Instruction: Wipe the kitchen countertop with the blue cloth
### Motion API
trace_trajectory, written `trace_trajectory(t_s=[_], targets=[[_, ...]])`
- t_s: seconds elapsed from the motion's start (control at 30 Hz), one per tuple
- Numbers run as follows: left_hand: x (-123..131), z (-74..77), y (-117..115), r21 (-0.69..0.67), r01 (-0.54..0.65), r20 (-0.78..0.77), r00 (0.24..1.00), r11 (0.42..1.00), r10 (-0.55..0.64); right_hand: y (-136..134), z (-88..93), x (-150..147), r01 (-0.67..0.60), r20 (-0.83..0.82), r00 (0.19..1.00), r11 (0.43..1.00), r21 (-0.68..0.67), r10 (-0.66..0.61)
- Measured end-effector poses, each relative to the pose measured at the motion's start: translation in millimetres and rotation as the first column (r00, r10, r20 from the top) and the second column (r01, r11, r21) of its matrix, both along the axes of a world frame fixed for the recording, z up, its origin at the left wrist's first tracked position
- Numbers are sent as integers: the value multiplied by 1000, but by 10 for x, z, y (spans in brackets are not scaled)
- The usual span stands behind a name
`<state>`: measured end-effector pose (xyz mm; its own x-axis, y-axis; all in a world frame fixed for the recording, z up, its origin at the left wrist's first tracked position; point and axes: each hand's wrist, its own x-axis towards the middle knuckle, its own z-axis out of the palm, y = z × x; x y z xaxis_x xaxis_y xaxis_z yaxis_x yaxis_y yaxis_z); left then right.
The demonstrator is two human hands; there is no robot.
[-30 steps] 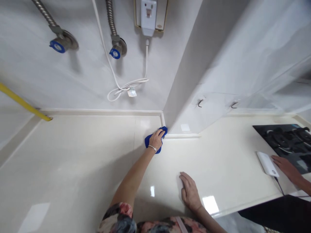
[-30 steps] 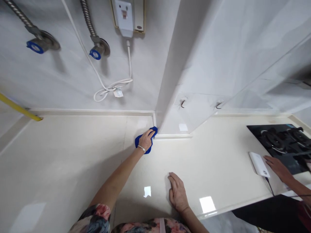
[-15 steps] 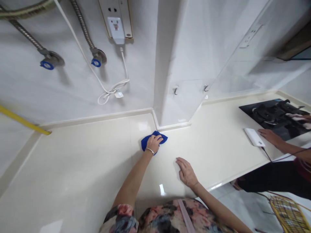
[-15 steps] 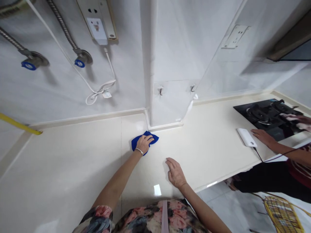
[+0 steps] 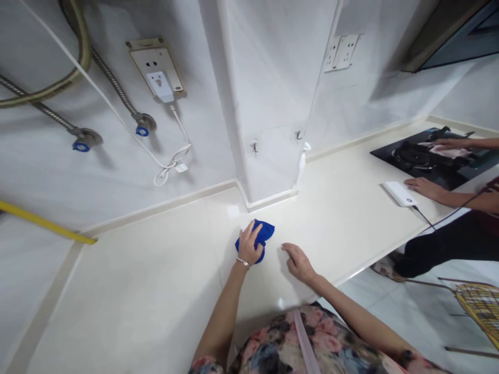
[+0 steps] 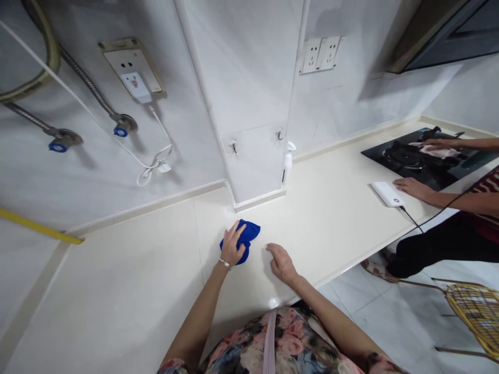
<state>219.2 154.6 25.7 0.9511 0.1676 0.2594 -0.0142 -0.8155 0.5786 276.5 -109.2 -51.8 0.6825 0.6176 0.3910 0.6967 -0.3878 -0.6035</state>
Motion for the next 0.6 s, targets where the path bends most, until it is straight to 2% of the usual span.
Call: trace_trajectory(t_s=[0.1,0.17,0.23,0.3,0.43,0.5,0.6], targets=[[-143,-18,221,-201,-179,-48,984,963,173,221,175,106,127,-83,989,992,4,-126],[-243,-63,294,-264,-230,-97,973,937,211,448,356,180,144,-88,986,989,-14,-145],[-348,-113,276,-275,-219,-114,974,936,194,705,542,209,119,-73,990,990,-70,-124],[-447,-150,205,-296,-187,-118,980,937,158,944,695,173,109,-82,989,977,-182,-125],[-554,-144,173,-385,-127,-161,985,914,68,1267,870,-9,133,-175,955,874,-468,-239],[-525,-97,292,-414,-147,-184,980,898,76,1360,920,-87,124,-201,940,827,-548,-274],[-387,10,604,-382,-259,-203,960,887,193,1440,955,-156,108,-164,956,813,-572,-243]])
